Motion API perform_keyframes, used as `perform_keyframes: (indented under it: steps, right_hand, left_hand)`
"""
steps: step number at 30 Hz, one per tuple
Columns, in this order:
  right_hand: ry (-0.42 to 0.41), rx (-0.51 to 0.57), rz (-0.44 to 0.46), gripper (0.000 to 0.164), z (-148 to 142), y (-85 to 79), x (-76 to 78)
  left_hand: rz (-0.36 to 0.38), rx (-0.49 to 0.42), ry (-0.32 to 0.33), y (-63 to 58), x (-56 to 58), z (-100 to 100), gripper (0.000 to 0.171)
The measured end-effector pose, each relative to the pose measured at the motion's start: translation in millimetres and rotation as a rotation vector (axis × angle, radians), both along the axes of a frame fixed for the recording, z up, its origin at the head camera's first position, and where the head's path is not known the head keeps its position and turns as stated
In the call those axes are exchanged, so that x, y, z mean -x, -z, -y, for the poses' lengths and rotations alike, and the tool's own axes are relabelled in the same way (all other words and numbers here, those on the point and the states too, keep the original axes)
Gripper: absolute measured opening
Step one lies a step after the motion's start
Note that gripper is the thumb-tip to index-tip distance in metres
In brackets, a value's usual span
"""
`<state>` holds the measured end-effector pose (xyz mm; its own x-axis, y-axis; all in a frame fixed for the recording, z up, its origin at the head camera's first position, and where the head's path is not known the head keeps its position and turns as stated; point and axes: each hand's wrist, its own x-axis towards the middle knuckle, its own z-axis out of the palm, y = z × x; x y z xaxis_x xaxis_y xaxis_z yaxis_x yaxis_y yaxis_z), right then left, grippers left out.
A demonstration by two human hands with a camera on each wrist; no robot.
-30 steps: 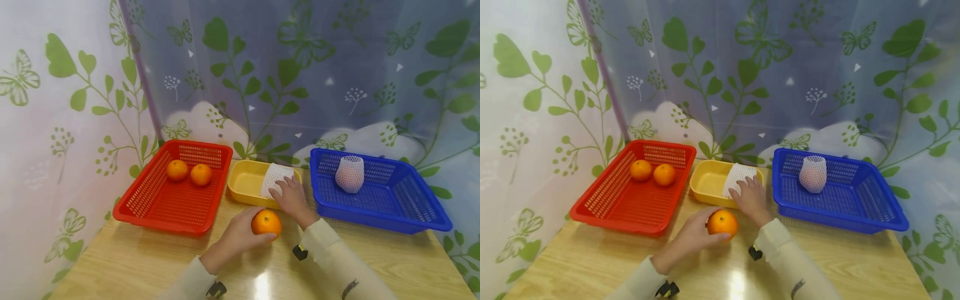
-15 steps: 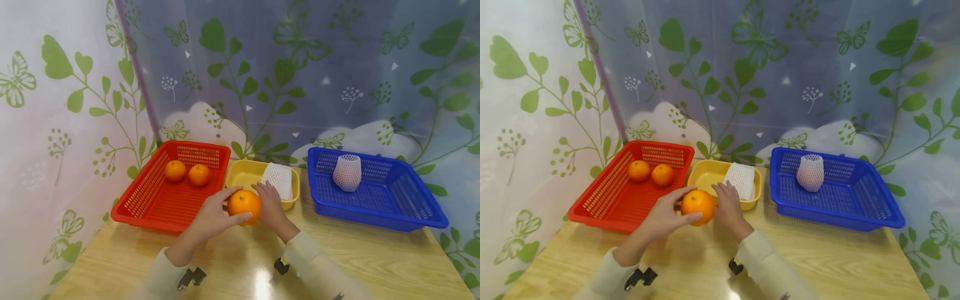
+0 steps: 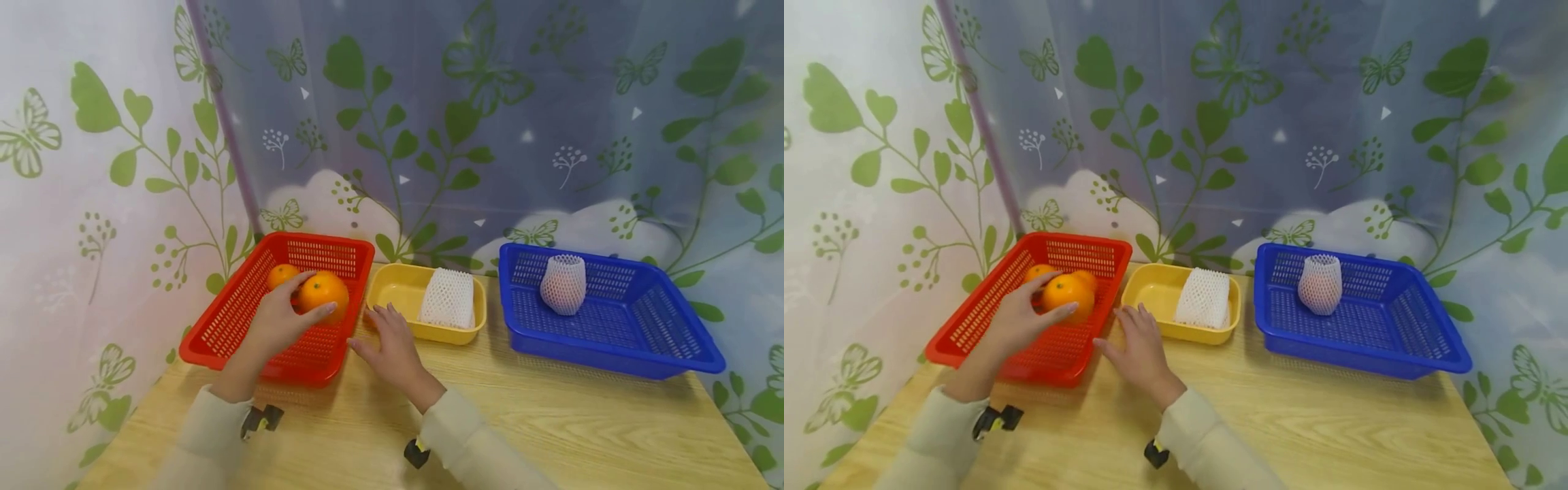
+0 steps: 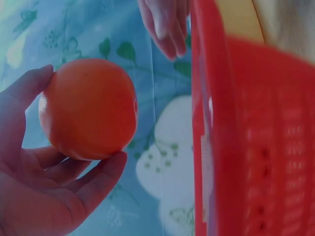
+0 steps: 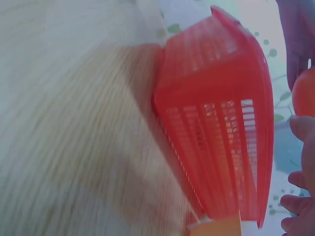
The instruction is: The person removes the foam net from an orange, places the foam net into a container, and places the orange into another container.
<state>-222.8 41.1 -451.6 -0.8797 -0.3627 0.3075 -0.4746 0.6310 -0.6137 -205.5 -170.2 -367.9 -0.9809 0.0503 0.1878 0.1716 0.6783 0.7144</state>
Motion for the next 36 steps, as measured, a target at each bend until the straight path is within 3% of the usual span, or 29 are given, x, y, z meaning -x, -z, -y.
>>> perform_keyframes:
  steps: [9, 18, 26, 36]
  right_hand:
    - [-0.039, -0.010, 0.069, 0.077, 20.0, -7.1, -15.7]
    - [-0.043, -0.178, 0.074, 0.098, 32.6, -15.0, -15.7]
    - [-0.067, -0.325, 0.073, 0.105, 34.3, -16.6, -9.3]
    - [-0.081, -0.431, 0.065, 0.105, 34.0, -22.6, -8.7]
  left_hand:
    - [0.011, 0.047, -0.051, -1.9, 21.4, 30.3, 0.079]
    - [0.004, 0.041, -0.113, -9.6, 45.6, 43.7, 0.080]
    - [0.044, -0.067, -0.184, -3.0, 76.8, 54.4, 0.079]
    - [0.042, -0.184, -0.271, 12.2, 102.7, 61.0, 0.078]
